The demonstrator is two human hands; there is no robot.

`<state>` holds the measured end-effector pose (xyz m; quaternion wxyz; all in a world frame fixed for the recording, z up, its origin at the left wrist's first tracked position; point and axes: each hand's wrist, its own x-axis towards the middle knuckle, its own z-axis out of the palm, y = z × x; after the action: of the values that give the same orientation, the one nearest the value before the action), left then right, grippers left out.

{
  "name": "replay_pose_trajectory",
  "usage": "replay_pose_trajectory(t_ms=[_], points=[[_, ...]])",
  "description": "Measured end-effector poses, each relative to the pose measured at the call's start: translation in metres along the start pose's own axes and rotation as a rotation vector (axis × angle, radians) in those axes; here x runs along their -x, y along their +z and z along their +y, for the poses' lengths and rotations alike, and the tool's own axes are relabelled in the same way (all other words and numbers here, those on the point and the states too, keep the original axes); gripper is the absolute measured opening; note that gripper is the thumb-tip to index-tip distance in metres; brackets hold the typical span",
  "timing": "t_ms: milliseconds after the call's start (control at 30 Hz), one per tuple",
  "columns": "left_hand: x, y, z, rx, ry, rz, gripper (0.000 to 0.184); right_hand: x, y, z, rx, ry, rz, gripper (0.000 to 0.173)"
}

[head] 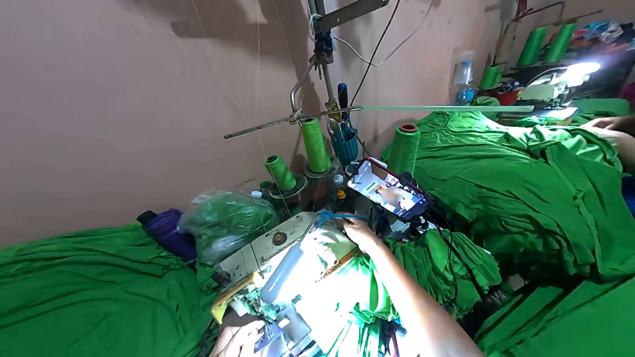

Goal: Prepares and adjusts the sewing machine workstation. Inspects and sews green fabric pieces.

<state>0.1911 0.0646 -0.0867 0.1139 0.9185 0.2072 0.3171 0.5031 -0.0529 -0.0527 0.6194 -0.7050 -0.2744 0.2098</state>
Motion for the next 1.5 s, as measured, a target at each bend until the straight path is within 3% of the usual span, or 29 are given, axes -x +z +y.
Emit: replay_pose_trajectory(t_ms=[233, 467, 800, 1100, 1367, 1500], points=[[0.0, 0.002, -0.001, 0.01, 0.035, 0.035, 0.021, -0.001, 0.007, 0.001, 0.117, -0.02, 0.032, 0.04], [0.001, 0.007, -0.006, 0.032, 0.005, 0.062, 0.02, 0.008, 0.011, 0.001, -0.007, -0.051, 0.039, 0.043], [0.003, 0.011, -0.005, 0.013, -0.037, 0.072, 0.019, 0.001, 0.007, 0.019, -0.133, -0.076, 0.005, 0.036], [0.003, 0.014, -0.007, 0.002, -0.014, 0.09, 0.02, -0.001, 0.006, 0.026, -0.072, -0.162, 0.02, 0.037], [0.002, 0.009, -0.004, 0.012, -0.053, 0.036, 0.02, 0.009, 0.012, 0.011, -0.097, 0.106, 0.133, 0.041], [0.0, 0.006, -0.001, 0.05, -0.095, 0.001, 0.021, 0.018, 0.01, 0.007, -0.104, 0.088, 0.118, 0.035]])
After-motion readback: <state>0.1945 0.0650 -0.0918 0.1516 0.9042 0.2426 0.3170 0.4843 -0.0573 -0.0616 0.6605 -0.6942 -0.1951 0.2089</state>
